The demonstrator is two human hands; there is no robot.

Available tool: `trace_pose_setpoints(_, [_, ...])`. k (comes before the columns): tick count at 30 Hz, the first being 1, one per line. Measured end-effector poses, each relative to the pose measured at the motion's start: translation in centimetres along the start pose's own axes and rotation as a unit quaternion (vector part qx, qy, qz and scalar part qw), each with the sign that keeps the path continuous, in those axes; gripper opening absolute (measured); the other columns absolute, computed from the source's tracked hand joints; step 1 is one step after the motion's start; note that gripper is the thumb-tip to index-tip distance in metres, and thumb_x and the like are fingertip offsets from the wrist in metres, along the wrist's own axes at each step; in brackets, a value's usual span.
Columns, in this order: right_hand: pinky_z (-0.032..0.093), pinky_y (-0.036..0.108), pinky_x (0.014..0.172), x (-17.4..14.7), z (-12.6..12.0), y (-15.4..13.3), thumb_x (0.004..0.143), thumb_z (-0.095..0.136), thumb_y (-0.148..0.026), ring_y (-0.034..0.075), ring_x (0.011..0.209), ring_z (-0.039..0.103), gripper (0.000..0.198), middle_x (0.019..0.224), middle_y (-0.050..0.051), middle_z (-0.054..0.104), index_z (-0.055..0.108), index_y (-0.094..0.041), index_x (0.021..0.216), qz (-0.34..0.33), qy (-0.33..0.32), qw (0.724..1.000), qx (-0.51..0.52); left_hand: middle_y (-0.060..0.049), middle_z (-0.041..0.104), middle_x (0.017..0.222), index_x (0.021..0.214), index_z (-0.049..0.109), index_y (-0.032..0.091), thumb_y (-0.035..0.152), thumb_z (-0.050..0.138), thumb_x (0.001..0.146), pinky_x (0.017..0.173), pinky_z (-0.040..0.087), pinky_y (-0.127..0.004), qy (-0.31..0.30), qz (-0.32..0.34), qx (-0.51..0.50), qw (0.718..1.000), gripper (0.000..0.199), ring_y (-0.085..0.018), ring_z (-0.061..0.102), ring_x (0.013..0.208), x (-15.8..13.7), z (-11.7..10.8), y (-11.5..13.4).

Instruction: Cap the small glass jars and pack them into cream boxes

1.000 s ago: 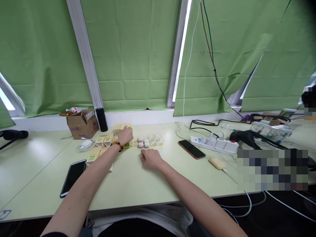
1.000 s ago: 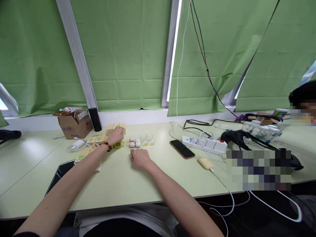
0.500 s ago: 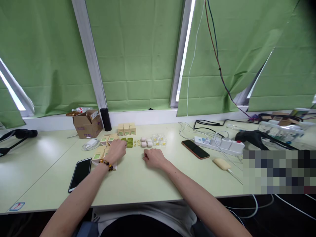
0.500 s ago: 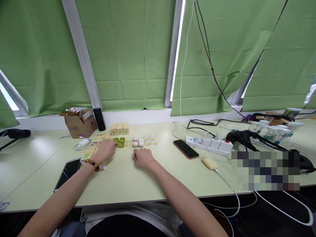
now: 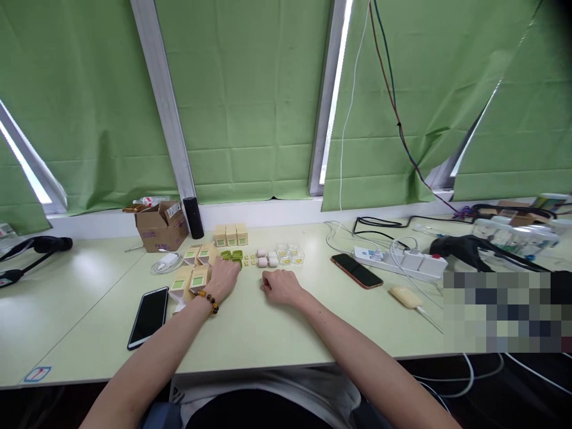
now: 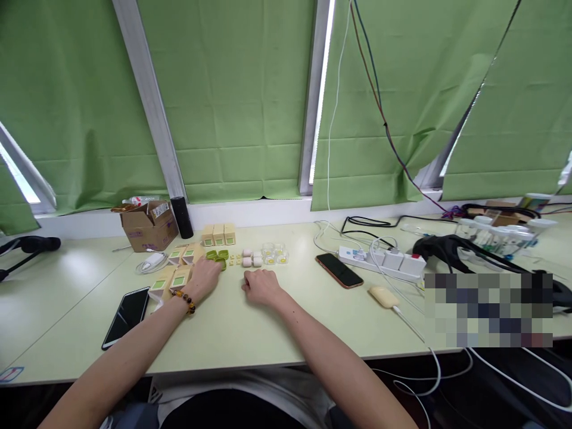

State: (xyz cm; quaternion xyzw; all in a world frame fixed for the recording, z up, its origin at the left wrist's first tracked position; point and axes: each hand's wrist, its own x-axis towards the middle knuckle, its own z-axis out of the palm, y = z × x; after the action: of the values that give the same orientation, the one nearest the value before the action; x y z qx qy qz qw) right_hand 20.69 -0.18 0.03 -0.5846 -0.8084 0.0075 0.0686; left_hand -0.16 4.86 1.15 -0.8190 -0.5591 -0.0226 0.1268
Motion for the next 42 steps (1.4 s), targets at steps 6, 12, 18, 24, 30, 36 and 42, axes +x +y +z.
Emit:
trace_pose_setpoints(6, [0.036,0.029,0.072,0.2,0.5,-0.1,0.095,0.062,-0.031,0.024,0.094,0.07,0.018,0.101,0.007,0.076,0.066,-0.023,0.11,0.008,0.033,0.998,0.059,-0.014,0.072,0.081,0.089,0.071,0.016,-0.004,0.042,0.087,0.088,0.045,-0.041,0.031,0.026,0.016,0.999,0.035,-0.025,0.067,0.08,-1.2,-0.4,0.1])
trace_pose_setpoints(12, [0.041,0.027,0.071,0.5,0.7,-0.1,0.095,0.066,-0.036,0.017,0.082,0.066,0.052,0.098,-0.001,0.072,0.045,-0.027,0.142,-0.01,0.163,0.962,0.219,-0.013,0.067,0.072,0.093,0.071,0.018,0.003,0.038,0.094,0.077,0.046,-0.04,0.171,0.098,0.009,0.98,0.037,-0.026,0.062,0.076,-3.2,-1.6,0.9])
trace_pose_setpoints(18, [0.053,0.029,0.076,0.4,0.1,-0.2,0.093,0.06,-0.028,0.016,0.08,0.064,0.048,0.108,0.003,0.068,0.048,-0.026,0.14,-0.046,0.202,0.909,0.361,-0.006,0.057,0.059,0.09,0.069,0.019,0.011,0.041,0.101,0.063,0.04,-0.034,0.329,0.203,0.013,0.922,0.031,-0.02,0.055,0.063,-4.0,-1.6,2.1])
trace_pose_setpoints(24, [0.052,0.026,0.068,0.6,0.3,0.0,0.089,0.063,-0.038,0.018,0.091,0.064,0.048,0.116,0.006,0.067,0.052,-0.026,0.135,-0.072,0.197,0.847,0.489,-0.005,0.065,0.07,0.112,0.067,0.019,0.015,0.05,0.098,0.073,0.045,-0.039,0.408,0.201,-0.072,0.888,0.023,-0.02,0.061,0.069,-4.1,-1.4,1.5])
trace_pose_setpoints(30, [0.051,0.026,0.063,1.1,1.0,0.7,0.089,0.062,-0.056,0.021,0.092,0.064,0.054,0.11,0.009,0.068,0.058,-0.021,0.13,-0.108,0.12,0.832,0.531,-0.016,0.047,0.155,0.155,0.039,0.025,0.013,0.057,0.09,0.113,0.043,-0.054,0.312,0.213,-0.253,0.891,0.069,-0.032,0.047,0.139,-4.3,-3.4,0.1])
trace_pose_setpoints(36, [0.047,0.023,0.056,1.3,1.8,0.9,0.088,0.064,-0.066,0.015,0.072,0.055,0.051,0.081,0.002,0.06,0.068,-0.017,0.104,-0.141,0.073,0.811,0.563,-0.008,0.045,0.157,0.151,0.048,0.035,0.006,0.053,0.092,0.122,0.04,-0.048,0.129,0.272,-0.346,0.889,0.066,-0.025,0.043,0.145,-4.0,-3.7,0.2])
trace_pose_setpoints(42, [0.044,0.023,0.051,1.2,1.5,0.9,0.09,0.061,-0.07,0.014,0.066,0.054,0.053,0.073,0.0,0.055,0.064,-0.018,0.084,-0.146,0.059,0.733,0.661,-0.009,0.066,0.13,0.128,0.062,0.026,0.019,0.075,0.086,0.105,0.049,-0.043,0.119,0.185,-0.524,0.823,0.045,-0.025,0.061,0.118,-2.5,-1.4,0.3])
